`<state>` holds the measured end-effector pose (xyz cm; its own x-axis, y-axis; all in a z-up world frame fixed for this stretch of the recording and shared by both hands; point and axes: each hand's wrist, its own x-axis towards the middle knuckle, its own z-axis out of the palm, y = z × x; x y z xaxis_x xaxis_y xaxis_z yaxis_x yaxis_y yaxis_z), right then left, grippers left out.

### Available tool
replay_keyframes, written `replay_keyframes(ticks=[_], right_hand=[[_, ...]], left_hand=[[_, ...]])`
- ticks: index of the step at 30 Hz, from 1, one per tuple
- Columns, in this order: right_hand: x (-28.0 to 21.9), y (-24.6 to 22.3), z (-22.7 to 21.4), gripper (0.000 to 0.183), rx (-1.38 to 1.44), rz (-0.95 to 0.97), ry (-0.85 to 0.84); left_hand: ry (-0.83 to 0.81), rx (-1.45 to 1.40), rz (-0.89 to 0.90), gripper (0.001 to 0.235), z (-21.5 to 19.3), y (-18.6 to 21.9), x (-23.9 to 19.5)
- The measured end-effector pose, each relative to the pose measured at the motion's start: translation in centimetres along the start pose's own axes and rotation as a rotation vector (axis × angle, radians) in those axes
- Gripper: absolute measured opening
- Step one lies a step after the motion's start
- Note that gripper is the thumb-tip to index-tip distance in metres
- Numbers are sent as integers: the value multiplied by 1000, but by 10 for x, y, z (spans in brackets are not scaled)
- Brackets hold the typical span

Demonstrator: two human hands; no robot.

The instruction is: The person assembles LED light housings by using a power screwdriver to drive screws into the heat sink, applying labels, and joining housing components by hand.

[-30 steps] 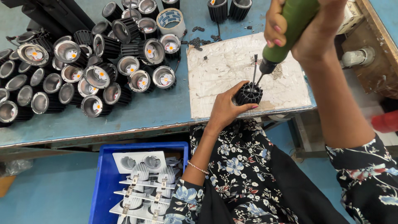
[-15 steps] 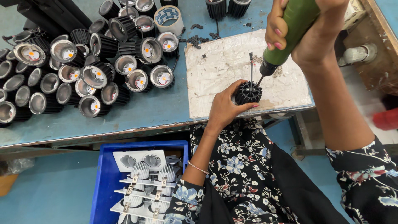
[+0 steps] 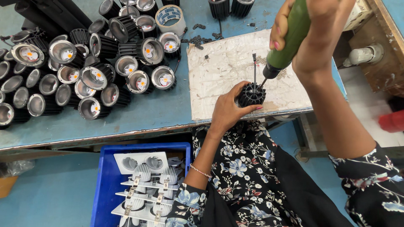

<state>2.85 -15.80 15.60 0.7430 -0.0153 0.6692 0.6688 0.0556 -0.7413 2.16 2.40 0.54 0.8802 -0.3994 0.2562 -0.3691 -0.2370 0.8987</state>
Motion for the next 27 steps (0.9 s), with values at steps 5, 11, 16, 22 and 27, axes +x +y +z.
replay_keyframes(ticks=[5,11,16,22,27], right_hand=[[-3,-2,16,46,-38,-33,83],[2,-5,17,45,-5,23,38],[3,-3,8,52,9,-5,23],[9,9,-18,57,190,30,36],[0,14,-36,46,147,12,71]], left_hand=[[11,3,12,77,2,-4,0],[36,0,53,77,5,-8,-1],[26,9,6,78,5,-8,-2],[19,-80,2,77,2,-14,-2],[101,-254,64,71,8,-26,-5]])
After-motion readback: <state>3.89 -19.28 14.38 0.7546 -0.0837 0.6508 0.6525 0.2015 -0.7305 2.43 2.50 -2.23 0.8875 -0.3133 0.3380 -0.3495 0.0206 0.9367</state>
